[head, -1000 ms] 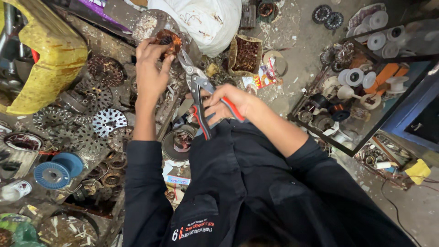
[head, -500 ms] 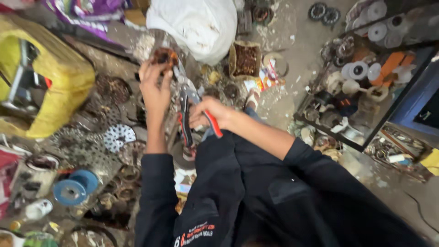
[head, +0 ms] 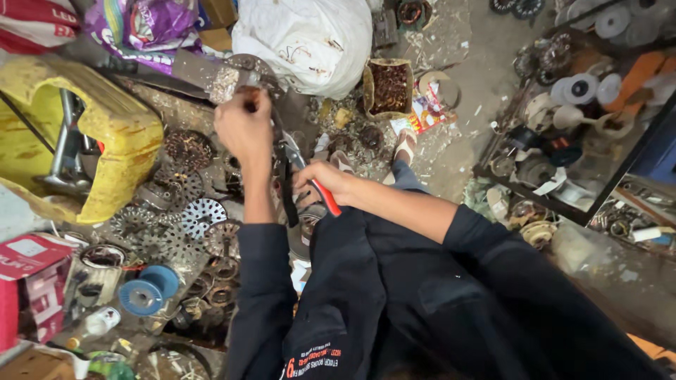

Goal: The person uses pliers to pull copper wire from a cylindrical motor component. They repeatedly grip and pull the wire, then place the component down and pick up another to continue the process.

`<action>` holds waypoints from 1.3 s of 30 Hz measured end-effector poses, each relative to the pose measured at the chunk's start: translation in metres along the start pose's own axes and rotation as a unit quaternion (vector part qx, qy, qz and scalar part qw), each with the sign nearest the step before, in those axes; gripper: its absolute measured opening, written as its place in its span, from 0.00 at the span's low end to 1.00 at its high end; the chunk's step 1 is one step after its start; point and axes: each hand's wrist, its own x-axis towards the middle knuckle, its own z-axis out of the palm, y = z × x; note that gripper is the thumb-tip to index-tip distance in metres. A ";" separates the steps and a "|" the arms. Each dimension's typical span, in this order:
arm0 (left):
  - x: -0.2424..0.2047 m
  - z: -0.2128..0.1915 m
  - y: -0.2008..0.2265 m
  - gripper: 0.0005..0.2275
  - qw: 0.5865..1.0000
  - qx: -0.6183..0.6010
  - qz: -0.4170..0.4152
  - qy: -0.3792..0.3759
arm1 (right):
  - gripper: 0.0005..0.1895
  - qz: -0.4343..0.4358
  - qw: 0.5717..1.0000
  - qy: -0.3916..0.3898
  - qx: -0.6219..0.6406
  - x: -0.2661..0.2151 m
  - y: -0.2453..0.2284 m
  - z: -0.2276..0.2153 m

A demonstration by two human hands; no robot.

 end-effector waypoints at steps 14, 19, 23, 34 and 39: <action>-0.049 0.052 -0.037 0.15 0.829 -0.497 -0.239 0.094 | 0.35 -0.180 0.783 0.207 -0.558 -0.015 -0.046 -0.011; -0.056 0.060 -0.045 0.14 0.830 -0.503 -0.228 0.079 | 0.28 -0.143 0.712 0.205 -0.656 -0.013 -0.063 -0.026; -0.056 0.067 -0.043 0.15 0.836 -0.485 -0.243 0.079 | 0.24 -0.234 0.692 0.150 -0.666 -0.005 -0.062 -0.040; -0.052 0.060 -0.029 0.15 0.870 -0.412 -0.264 0.060 | 0.17 -0.229 0.721 0.088 -0.648 -0.012 -0.089 -0.049; -0.055 0.072 -0.031 0.15 0.846 -0.455 -0.267 0.079 | 0.10 -0.259 0.640 0.199 -0.695 -0.011 -0.076 -0.036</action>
